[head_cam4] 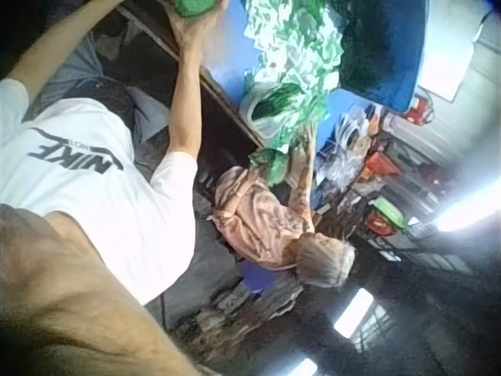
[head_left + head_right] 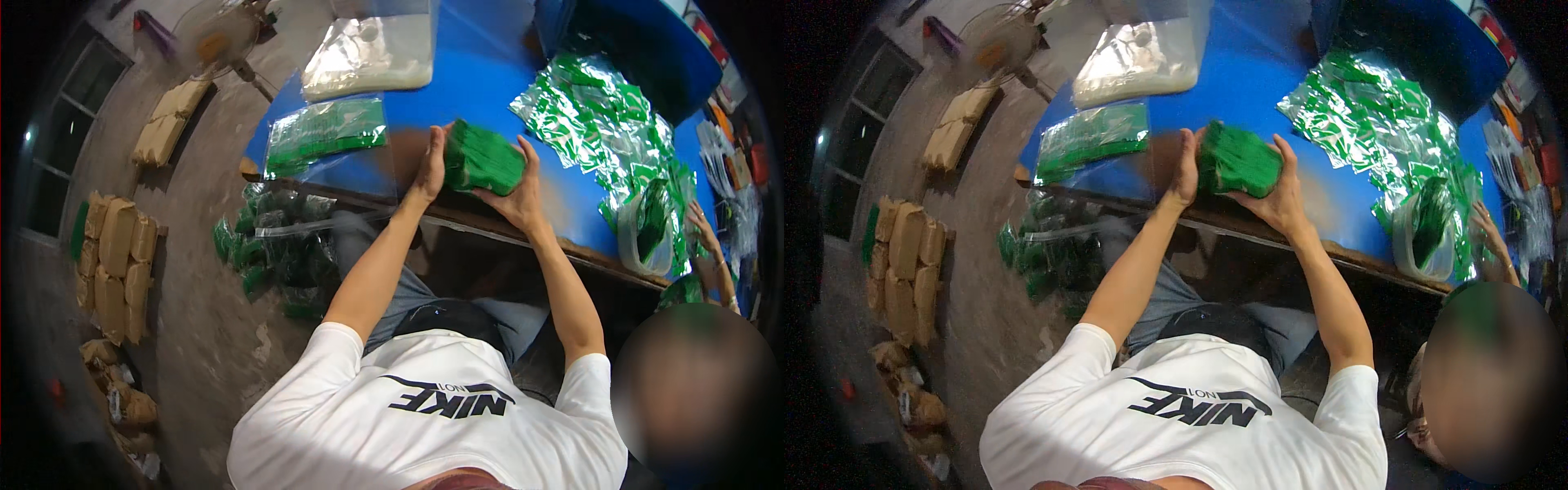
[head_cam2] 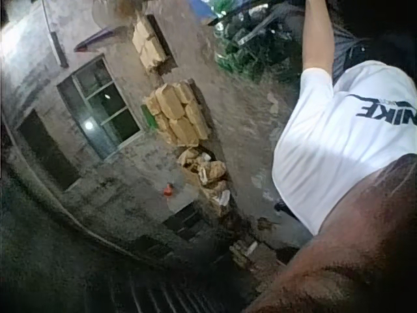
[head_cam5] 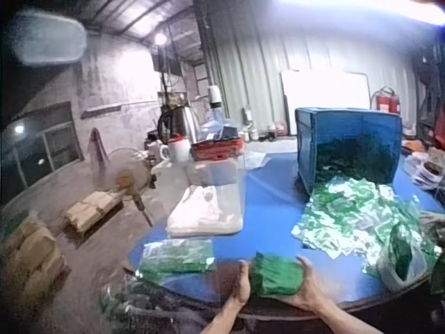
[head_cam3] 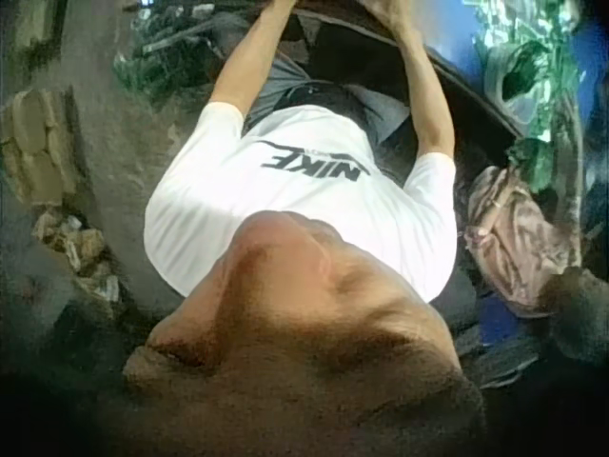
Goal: Packing and organizing green plastic packets into larger clear plastic bags on a blue workbench.
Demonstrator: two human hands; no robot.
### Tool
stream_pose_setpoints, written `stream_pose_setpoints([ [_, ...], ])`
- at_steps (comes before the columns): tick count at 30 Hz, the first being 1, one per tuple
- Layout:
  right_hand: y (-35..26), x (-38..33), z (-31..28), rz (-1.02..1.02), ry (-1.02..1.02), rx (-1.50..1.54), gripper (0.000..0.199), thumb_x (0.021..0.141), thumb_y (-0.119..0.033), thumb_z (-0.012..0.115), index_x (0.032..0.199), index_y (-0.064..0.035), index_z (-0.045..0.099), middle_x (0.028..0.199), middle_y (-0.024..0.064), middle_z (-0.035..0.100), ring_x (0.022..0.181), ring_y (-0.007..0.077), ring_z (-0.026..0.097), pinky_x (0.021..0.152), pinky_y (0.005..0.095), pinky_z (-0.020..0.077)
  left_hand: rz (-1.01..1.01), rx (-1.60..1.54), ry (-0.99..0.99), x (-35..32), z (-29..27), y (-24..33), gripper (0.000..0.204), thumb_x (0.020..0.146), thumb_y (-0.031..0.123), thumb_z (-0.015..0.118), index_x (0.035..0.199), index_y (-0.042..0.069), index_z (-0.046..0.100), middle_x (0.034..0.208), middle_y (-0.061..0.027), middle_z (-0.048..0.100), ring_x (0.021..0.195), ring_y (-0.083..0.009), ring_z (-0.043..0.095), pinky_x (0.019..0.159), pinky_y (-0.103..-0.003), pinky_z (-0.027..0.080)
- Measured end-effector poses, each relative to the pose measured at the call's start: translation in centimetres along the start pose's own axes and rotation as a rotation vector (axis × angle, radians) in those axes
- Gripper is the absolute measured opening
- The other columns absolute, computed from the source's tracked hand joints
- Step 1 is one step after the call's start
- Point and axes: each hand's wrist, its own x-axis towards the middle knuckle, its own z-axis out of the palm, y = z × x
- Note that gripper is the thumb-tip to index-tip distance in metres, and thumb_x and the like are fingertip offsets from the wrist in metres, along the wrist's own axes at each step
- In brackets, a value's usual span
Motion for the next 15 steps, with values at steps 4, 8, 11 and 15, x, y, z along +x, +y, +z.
stream_pose_setpoints([
  [4, -1.1, -0.1, -0.2, 0.083, 0.021, 0.074, 0.108, 0.065, -0.012, 0.092, 0.147, -0.0097, 0.022, 0.121, 0.0141, 0.054, 0.109, 0.0264, 0.058, 0.097, 0.0409, 0.0477, -0.017, 0.047, 0.143, 0.4, -0.3, -1.5, 0.082, 0.101, 0.067, 0.018, 0.115, -0.001, 0.063, 0.113, -0.0071, 0.062, 0.110, -0.0186, 0.054, 0.103, -0.034, 0.039],
  [8, -1.5, -1.1, -2.5, 0.191, 0.193, 0.124, 0.105, 0.067, -0.010, 0.090, 0.147, -0.0090, 0.022, 0.121, 0.0143, 0.053, 0.109, 0.0262, 0.058, 0.097, 0.0402, 0.0482, 0.255, 0.687, 0.195, -4.5, -1.4, 7.9, 0.043, 0.092, 0.029, 0.062, 0.126, 0.003, 0.059, 0.123, -0.0133, 0.060, 0.119, -0.0259, 0.054, 0.107, -0.037, 0.037],
  [11, -1.5, -0.6, -3.1, 0.091, 0.173, -0.159, 0.102, 0.068, -0.009, 0.090, 0.146, -0.0077, 0.023, 0.122, 0.0146, 0.052, 0.111, 0.0268, 0.057, 0.097, 0.0392, 0.0484, 0.225, 1.292, 0.136, -9.5, -8.3, 12.8, 0.065, 0.073, 0.007, 0.068, 0.135, 0.008, 0.050, 0.142, -0.0177, 0.045, 0.132, -0.0380, 0.042, 0.112, -0.048, 0.034],
  [15, -1.4, -0.4, -2.6, 0.120, 0.268, 0.202, 0.100, 0.070, -0.011, 0.089, 0.146, -0.0094, 0.024, 0.124, 0.0160, 0.050, 0.116, 0.0284, 0.055, 0.098, 0.0396, 0.0469, 0.083, 1.747, -0.027, -13.4, -13.6, 14.3, 0.077, 0.070, -0.001, 0.063, 0.143, 0.011, 0.043, 0.149, -0.0179, 0.038, 0.141, -0.0399, 0.033, 0.116, -0.054, 0.027],
])
